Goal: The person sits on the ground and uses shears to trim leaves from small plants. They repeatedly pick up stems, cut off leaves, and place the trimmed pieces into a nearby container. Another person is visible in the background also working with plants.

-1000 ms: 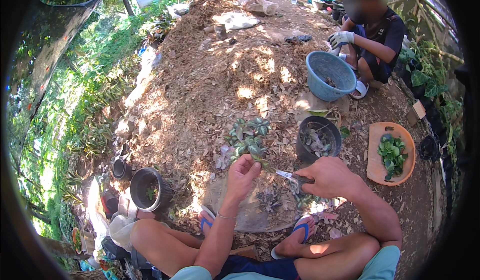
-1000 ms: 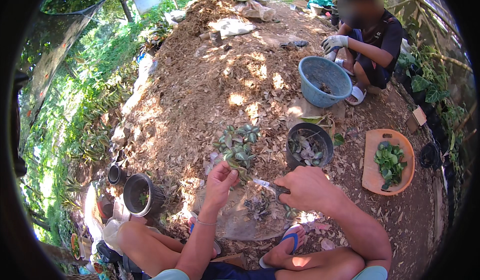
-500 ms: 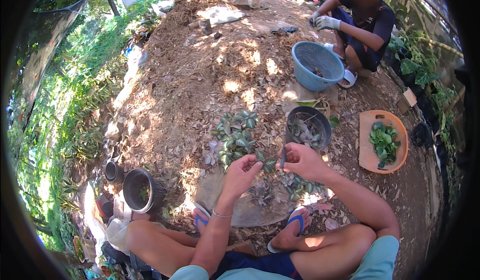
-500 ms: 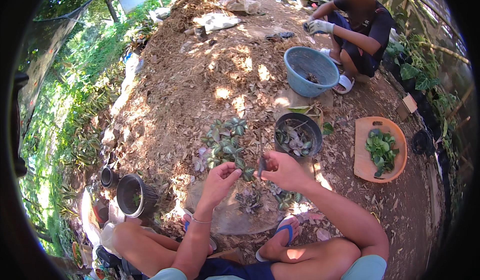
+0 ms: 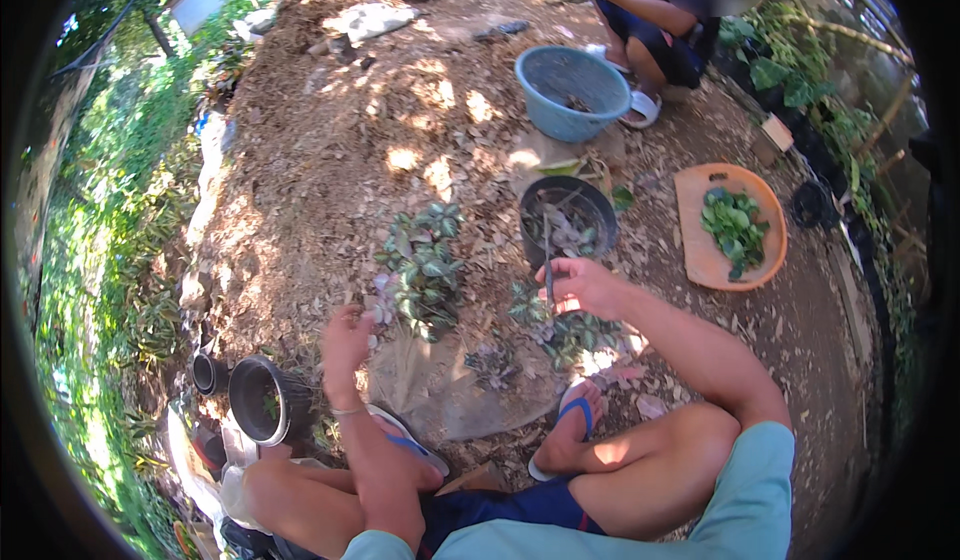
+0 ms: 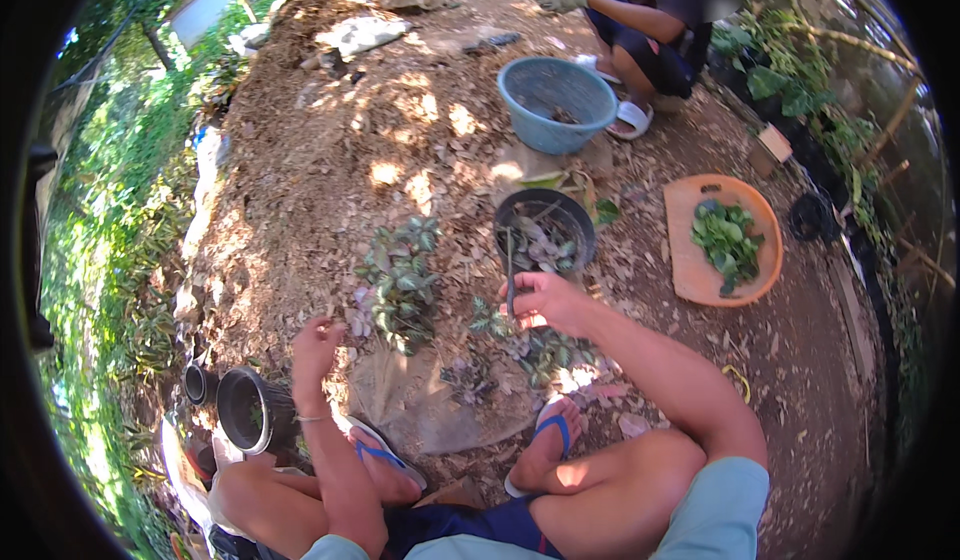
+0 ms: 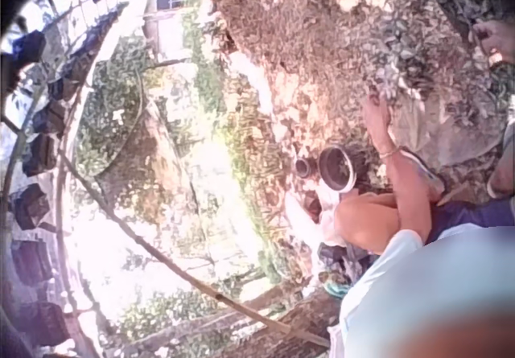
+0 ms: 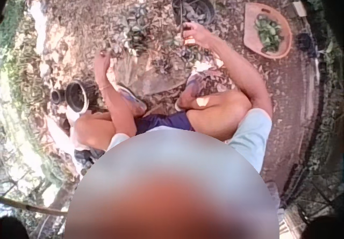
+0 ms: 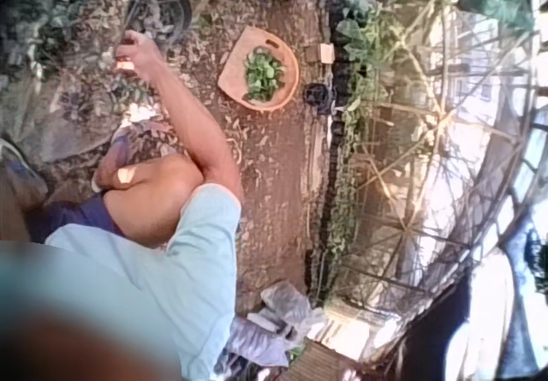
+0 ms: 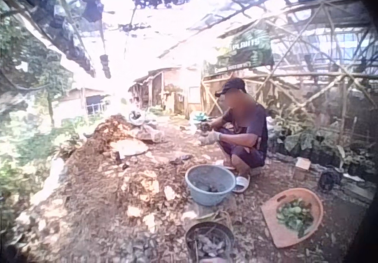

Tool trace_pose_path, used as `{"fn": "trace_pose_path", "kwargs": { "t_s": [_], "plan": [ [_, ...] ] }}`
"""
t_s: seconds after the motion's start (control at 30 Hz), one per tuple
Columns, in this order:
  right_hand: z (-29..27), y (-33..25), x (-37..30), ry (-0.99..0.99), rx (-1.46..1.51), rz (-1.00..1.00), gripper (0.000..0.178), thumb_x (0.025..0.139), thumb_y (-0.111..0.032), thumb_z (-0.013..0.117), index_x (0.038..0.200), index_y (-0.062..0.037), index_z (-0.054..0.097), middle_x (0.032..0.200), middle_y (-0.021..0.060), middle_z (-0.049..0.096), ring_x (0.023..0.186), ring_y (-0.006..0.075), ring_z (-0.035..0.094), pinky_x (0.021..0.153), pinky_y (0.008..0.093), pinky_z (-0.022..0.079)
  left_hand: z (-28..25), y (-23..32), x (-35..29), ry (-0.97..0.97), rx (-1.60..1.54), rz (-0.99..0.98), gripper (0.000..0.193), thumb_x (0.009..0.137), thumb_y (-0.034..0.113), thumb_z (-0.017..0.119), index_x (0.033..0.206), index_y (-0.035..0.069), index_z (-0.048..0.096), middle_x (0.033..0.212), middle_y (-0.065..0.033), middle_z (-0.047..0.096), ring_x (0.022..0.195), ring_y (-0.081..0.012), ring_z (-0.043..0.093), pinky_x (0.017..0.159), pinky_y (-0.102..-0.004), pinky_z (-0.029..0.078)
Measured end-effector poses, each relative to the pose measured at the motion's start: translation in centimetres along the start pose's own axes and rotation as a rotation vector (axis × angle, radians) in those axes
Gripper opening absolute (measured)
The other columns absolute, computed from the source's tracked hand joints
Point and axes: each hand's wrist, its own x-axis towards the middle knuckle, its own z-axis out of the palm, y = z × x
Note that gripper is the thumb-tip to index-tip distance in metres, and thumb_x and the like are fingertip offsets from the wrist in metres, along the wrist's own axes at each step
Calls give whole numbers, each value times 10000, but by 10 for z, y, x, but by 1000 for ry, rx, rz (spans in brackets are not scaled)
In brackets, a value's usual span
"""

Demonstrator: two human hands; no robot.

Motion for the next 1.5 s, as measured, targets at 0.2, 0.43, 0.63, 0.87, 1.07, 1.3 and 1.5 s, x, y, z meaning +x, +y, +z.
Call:
{"fn": "trace_pose_path", "kwargs": {
  "t_s": [0.2,0.43,0.63,0.87,1.07,1.3,1.5],
  "plan": [
    [-54,24,-10,21,-362,148,272,881,-41,732,1146,-75,676,948,2,702,801,100,643,715,288,520,-10,-58,6,283,396,-260,755,887,473,749,1432,-15,565,1412,-250,604,1298,-415,588,1134,-468,437],
    [-115,48,-27,141,-406,377,235,861,-43,725,1086,-103,697,914,11,716,799,117,681,732,296,546,75,22,-12,-118,-187,223,545,895,239,801,1365,28,627,1337,-175,667,978,-250,723,859,-369,580],
    [-159,78,-40,218,-254,370,228,864,-70,732,1082,-125,690,934,2,724,807,120,673,743,346,568,140,83,-73,-534,-136,459,475,926,254,772,1341,55,653,1241,-138,728,988,-226,738,848,-369,593],
    [-165,66,-36,676,-848,-10,358,816,-145,773,1157,-88,676,870,82,731,789,233,687,737,382,546,171,110,-89,-591,-188,521,454,904,250,781,1295,47,670,1178,-157,732,908,-279,735,830,-394,587],
    [-143,-20,23,865,-1060,-378,337,843,-164,727,1175,-137,675,885,151,738,843,363,715,758,457,545,169,136,-71,-617,-170,646,432,940,223,755,1317,38,654,1196,-135,728,934,-252,723,833,-386,580],
    [-104,-11,104,688,-1236,-234,392,843,-163,708,1231,-192,660,1028,200,741,1028,410,699,882,506,547,161,136,-68,-673,-209,575,394,961,221,742,1300,35,667,1172,-133,729,968,-225,721,852,-375,581],
    [-100,13,121,671,-1415,-147,340,840,-131,704,1175,-155,650,1023,194,725,1034,417,669,883,534,500,160,123,-71,-693,-235,569,433,949,263,739,1311,38,663,1221,-176,719,981,-296,721,889,-412,571]
  ]
}}
